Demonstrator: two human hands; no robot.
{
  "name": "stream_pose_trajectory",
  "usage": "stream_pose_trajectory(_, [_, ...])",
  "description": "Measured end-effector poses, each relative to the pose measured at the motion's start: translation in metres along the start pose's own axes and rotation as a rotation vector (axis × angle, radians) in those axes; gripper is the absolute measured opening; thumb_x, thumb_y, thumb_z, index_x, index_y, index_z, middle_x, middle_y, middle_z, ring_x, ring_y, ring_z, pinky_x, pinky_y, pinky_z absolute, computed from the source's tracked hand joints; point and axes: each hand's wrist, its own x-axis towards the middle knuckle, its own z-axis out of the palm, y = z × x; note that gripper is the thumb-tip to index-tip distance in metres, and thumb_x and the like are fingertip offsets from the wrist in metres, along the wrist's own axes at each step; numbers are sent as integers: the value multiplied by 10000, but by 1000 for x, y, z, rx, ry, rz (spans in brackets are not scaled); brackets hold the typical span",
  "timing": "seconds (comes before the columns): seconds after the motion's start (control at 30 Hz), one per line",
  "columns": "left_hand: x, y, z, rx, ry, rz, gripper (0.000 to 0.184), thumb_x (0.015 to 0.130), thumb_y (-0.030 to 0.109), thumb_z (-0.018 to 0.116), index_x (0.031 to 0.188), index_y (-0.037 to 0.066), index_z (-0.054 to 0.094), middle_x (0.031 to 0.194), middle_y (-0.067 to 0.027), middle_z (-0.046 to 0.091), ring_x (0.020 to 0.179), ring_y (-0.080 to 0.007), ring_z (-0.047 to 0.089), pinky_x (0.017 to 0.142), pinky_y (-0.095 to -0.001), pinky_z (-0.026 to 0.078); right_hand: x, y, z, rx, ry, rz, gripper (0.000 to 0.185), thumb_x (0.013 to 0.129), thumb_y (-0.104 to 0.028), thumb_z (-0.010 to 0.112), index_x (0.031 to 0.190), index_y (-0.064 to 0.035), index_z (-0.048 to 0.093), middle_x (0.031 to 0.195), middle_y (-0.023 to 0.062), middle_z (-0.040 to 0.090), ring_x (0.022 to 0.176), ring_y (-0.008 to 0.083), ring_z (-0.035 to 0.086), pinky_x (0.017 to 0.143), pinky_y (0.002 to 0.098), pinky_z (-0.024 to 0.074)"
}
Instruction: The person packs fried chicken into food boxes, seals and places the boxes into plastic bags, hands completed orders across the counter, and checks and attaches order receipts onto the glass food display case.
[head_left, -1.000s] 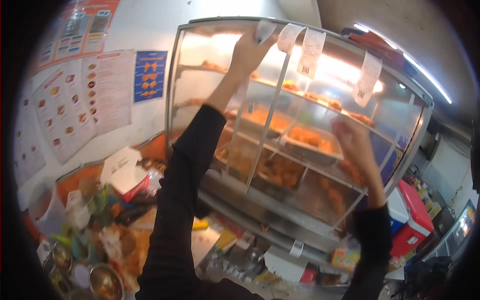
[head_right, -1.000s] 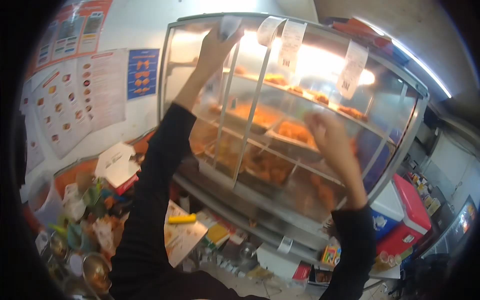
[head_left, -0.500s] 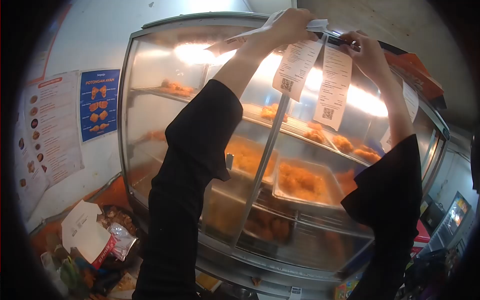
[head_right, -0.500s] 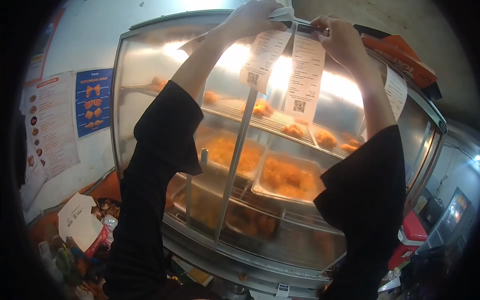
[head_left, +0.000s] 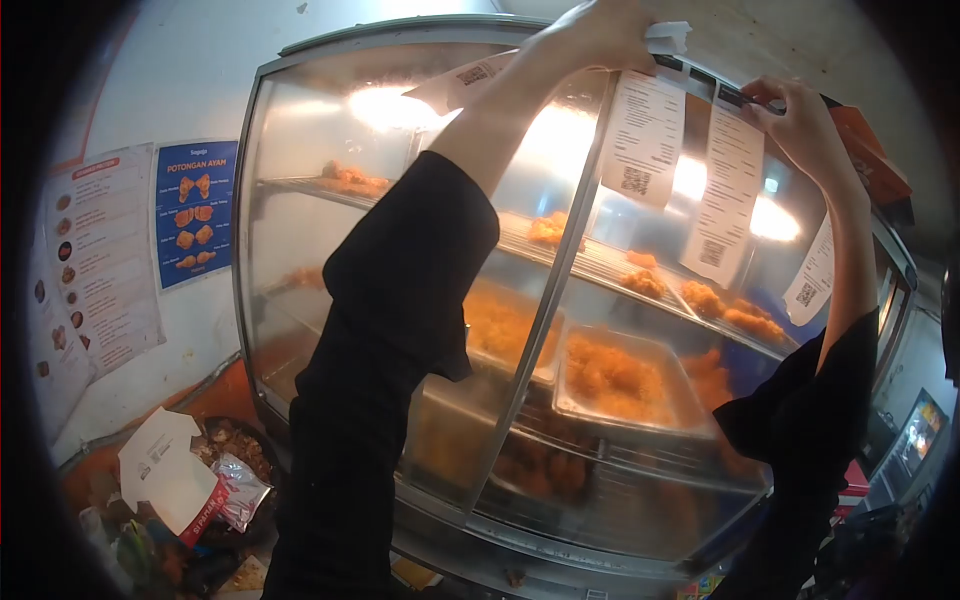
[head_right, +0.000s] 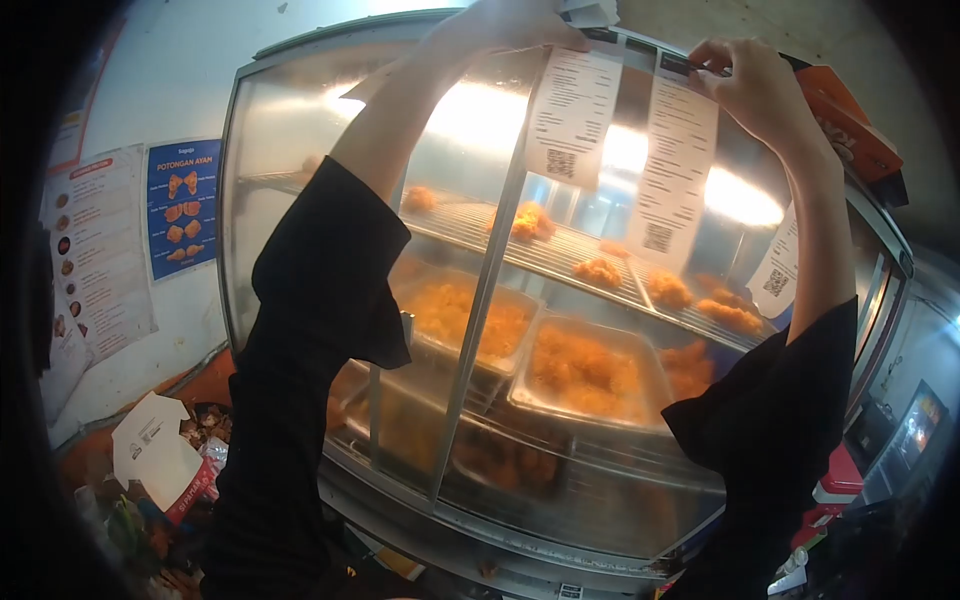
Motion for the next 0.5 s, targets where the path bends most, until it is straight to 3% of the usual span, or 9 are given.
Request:
stream_pose_trajectory(0.17, [8,21,10,51,114,77,331,572,207,607,822,2,533,717,-147,559,674,-254,543,593,-317,417,-7,1,-6,-178,82,-24,186,653,-114,514,808,-40,586,718,95,565,753,219,504,717,324,371])
stream_pose_trajectory(0.23, [1,37,-13,-338,-276,-271,412,659,374,557,820,-2,511,636,-120,533,623,-204,537,512,-294,423,-6,-1,-6,-136,-2,53,218,668,-137,506,858,-56,574,716,89,567,781,235,503,737,325,361])
stream_pose_trajectory(0.27, [0,35,-16,-334,-275,-270,412,659,374,557,820,-2,511,636,-120,533,623,-204,537,512,-294,423,-7,-1,-6,-136,3,53,218,668,-137,506,858,-56,574,716,89,567,781,235,503,737,325,361])
stream_pose_trajectory(0.33, [-5,33,-25,-678,-81,-313,479,718,469,453,830,5,478,626,-92,498,592,-157,518,456,-260,416,-10,-2,-6,-179,66,13,262,696,-184,495,928,-73,546,748,93,565,799,238,506,746,332,363])
stream_pose_trajectory(0.37, [-20,40,-39,-876,-143,-291,461,744,458,410,877,18,452,697,-101,503,603,-160,517,492,-260,432,-10,-4,-7,-175,71,11,262,696,-184,495,928,-73,546,748,93,565,799,238,506,746,332,363])
stream_pose_trajectory(0.4, [-18,38,-38,-870,-139,-294,461,744,458,410,877,18,452,697,-101,503,603,-160,517,492,-260,432,-10,-8,-7,-109,176,32,278,712,-215,490,952,-81,533,773,89,563,799,226,511,746,335,365])
stream_pose_trajectory(0.47, [-14,37,-35,-1189,17,-383,396,777,391,382,904,23,448,777,-107,500,628,-159,518,544,-253,443,-12,-23,-8,-32,282,51,295,728,-246,485,976,-90,519,798,85,561,800,215,516,746,337,367])
stream_pose_trajectory(0.5, [-15,35,-35,-1184,20,-387,396,777,391,382,904,23,448,777,-107,500,628,-159,518,544,-253,443,-14,-33,-8,164,351,46,308,746,-278,476,1001,-108,505,830,81,556,791,187,511,732,313,371])
